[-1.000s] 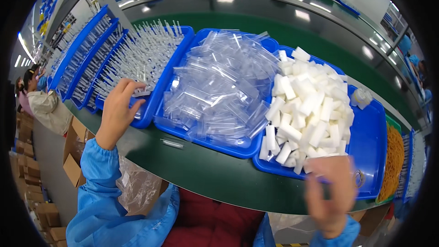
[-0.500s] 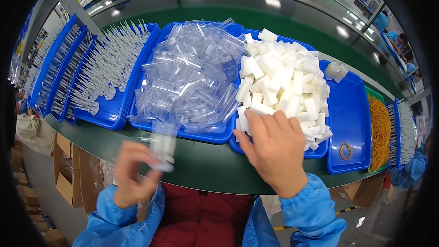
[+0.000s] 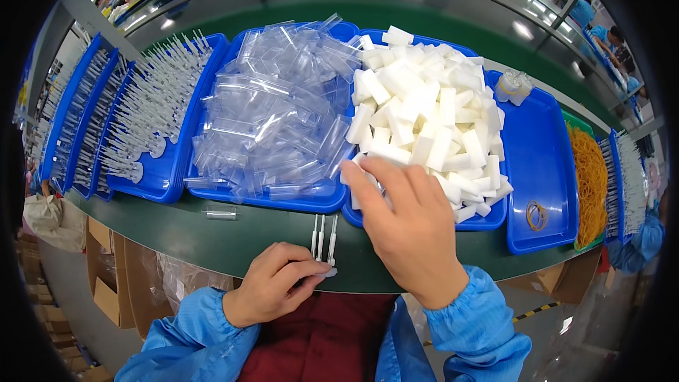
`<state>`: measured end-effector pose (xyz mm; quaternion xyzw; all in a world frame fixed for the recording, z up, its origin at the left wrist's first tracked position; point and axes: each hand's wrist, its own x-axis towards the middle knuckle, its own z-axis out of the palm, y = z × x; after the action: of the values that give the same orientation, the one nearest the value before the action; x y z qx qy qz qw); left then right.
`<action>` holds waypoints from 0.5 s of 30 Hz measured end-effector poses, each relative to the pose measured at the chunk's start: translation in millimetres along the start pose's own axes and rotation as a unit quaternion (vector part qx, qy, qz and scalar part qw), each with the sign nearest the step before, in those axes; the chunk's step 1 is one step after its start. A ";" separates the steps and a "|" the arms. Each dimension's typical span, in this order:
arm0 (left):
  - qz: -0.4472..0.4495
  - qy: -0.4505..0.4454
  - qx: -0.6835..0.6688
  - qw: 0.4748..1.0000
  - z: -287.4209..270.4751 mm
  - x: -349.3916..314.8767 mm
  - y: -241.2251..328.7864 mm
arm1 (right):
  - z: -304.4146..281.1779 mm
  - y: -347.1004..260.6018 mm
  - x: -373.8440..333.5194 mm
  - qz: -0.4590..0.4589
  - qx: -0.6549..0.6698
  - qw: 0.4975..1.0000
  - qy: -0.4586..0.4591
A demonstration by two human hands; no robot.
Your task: Assembling plastic tube components with white inserts and securing bundles with rubber bands at an assembly line.
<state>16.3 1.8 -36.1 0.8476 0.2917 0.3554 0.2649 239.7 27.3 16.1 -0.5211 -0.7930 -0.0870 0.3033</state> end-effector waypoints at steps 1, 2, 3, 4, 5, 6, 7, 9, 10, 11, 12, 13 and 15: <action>0.000 0.001 0.000 1.000 1.1 0.1 0.4 | 0.5 0.4 6.3 -0.022 -0.012 1.000 -0.014; 0.000 0.000 0.002 1.000 -0.1 0.1 0.4 | 2.0 1.2 11.8 -0.044 -0.023 0.998 -0.026; 0.000 0.000 0.005 1.000 -1.4 -0.1 0.4 | 4.7 5.3 14.1 -0.060 -0.027 0.997 -0.044; -0.004 -0.001 0.004 1.000 -2.8 -1.5 0.9 | 8.3 10.6 14.9 -0.076 -0.030 0.995 -0.062; -0.009 0.001 0.002 1.000 -2.8 -3.9 1.6 | 10.4 13.3 15.1 -0.095 -0.035 0.991 -0.082; -0.014 0.003 0.001 1.000 -3.3 -5.4 1.6 | 9.3 12.1 15.8 -0.089 0.001 0.995 -0.051; -0.015 0.009 -0.002 1.000 -4.0 -5.6 0.8 | 5.9 9.9 17.4 -0.084 0.036 0.996 -0.019; -0.020 0.025 -0.012 0.999 -2.6 -5.9 -0.9 | -2.6 3.7 15.4 -0.044 0.130 0.990 -0.003; -0.019 0.025 -0.017 0.999 -2.6 -5.2 -1.2 | -8.7 -3.9 7.2 -0.007 0.189 0.982 -0.015; -0.018 0.026 -0.019 0.999 -3.1 -5.3 0.1 | -12.8 -12.4 -3.4 0.026 0.248 0.968 -0.027; -0.013 0.025 -0.026 0.999 -2.5 -3.6 0.2 | -13.3 -20.1 -16.1 0.071 0.288 0.954 -0.049; -0.013 0.021 -0.019 1.000 -1.0 -3.0 0.3 | -16.2 -28.6 -24.2 0.089 0.285 0.951 -0.082; -0.015 0.014 0.000 1.000 2.0 -3.3 1.8 | -17.9 -34.5 -33.7 0.105 0.285 0.945 -0.124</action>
<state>16.4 -2.2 -37.6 0.8381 0.3076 0.3634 0.2662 225.5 -22.1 17.3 -0.5000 -0.7567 0.2404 0.3459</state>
